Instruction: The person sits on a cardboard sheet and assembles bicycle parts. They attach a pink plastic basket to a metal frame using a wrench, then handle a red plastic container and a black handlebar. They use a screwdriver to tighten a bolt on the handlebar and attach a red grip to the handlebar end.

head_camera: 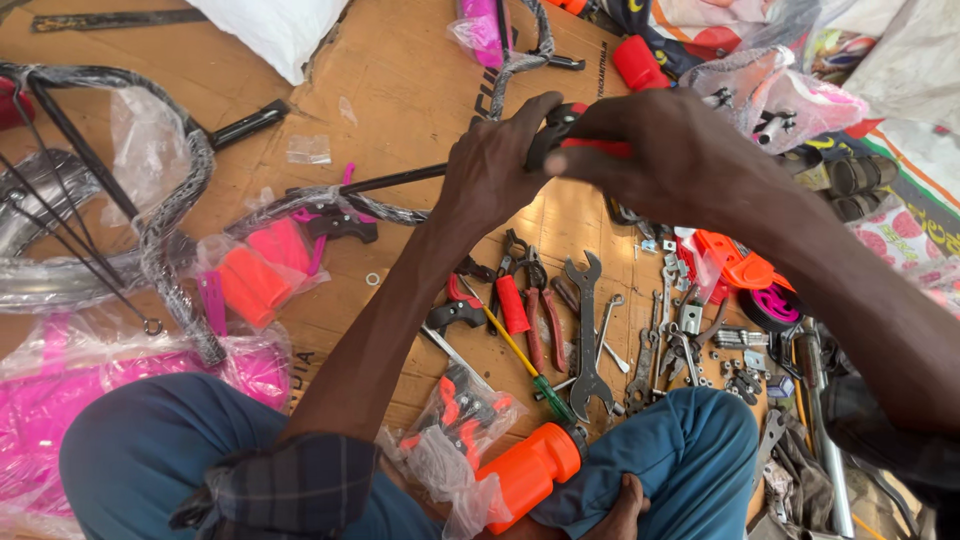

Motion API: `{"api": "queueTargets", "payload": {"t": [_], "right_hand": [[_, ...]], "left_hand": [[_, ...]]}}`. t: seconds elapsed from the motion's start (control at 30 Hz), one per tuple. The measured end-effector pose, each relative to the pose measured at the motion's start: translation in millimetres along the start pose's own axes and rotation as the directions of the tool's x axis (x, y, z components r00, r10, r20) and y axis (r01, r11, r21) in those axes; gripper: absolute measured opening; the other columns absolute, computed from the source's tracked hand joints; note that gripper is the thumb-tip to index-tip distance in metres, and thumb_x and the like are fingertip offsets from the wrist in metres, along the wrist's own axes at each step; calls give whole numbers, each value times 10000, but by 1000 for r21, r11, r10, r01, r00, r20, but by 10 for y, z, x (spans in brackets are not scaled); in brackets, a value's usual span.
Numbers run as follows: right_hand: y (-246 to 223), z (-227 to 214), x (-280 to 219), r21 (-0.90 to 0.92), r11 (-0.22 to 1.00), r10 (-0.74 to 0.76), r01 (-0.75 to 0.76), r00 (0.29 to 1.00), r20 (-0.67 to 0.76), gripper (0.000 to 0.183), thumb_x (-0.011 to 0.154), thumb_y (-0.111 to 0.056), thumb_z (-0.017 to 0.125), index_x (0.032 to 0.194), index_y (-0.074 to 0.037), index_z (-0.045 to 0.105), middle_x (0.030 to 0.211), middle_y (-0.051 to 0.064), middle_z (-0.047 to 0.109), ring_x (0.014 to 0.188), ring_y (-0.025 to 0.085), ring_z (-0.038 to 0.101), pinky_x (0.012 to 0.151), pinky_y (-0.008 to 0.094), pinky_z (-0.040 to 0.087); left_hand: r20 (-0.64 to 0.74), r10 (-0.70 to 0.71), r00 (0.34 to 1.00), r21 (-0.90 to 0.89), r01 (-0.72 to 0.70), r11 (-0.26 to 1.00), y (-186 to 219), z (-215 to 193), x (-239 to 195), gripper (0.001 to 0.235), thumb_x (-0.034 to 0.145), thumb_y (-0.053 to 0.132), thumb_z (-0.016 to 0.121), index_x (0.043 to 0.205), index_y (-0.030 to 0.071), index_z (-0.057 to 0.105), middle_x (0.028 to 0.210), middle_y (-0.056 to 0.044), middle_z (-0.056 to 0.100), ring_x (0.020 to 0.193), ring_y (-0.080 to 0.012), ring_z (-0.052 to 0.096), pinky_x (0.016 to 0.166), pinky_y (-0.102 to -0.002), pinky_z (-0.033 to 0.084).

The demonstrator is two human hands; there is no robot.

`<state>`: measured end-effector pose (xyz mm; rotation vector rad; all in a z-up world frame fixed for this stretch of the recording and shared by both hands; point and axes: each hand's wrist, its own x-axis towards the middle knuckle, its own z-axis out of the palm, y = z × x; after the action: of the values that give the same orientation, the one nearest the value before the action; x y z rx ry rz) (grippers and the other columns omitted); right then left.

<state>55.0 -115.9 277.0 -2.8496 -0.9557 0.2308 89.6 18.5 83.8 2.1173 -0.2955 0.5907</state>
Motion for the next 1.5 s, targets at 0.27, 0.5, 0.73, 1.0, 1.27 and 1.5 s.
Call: {"api": "queueTargets", "payload": {"t": [0.27,0.5,0.73,1.0,1.27,1.5], "right_hand": [[31,109,61,74,885,-385,459,813,-437,440,1185,-353,331,1392,-6,506,1389,193,541,1327,358,494,1151,484,373],[-2,243,188,48,969,-209,243,906,-368,613,1165,-493,253,1381,-46,611,1221,167,595,1249,354,500,1134,476,362],[346,651,72,308,870,3,384,621,-784,470,1206,-411,407,1296,-5,627,1238,146,639,1180,256,603,1104,384,472],[1583,3027,-1141,84,906,399,-415,768,-500,444,897,-313,731,1138,43,619,1025,247,690,984,439,646,912,623,463],[1397,3172,-1434,276,742,655,-611,749,-101,491,827,-289,757,1165,30,602,1038,267,682,861,408,677,756,533,547],[976,2451,-1270,905,425,541,-12,805,-243,250,950,-152,583,1076,-7,424,974,139,700,691,170,693,516,328,599]], "left_hand": [[20,-61,998,-56,62,996,-112,30,3,863,818,281,814,1521,67,362,733,-61,744,696,-299,709,677,-493,533],[-16,-42,999,-16,42,999,-87,86,-6,933,850,250,798,1588,56,261,722,-59,712,658,-307,705,600,-510,510],[-116,-19,993,-20,17,1000,-177,138,1,715,883,231,770,1512,170,435,799,-75,738,720,-327,725,635,-507,531],[-200,-78,977,75,94,993,-106,222,-52,507,935,209,753,1419,203,604,804,-167,722,750,-380,711,661,-509,524],[-347,41,937,38,-29,999,-83,261,-64,614,882,131,691,1470,251,561,977,-124,774,778,-341,728,673,-450,542],[-170,-77,983,37,84,996,-11,73,-2,529,951,213,706,1459,265,566,779,-161,717,700,-381,695,637,-502,515]]}}
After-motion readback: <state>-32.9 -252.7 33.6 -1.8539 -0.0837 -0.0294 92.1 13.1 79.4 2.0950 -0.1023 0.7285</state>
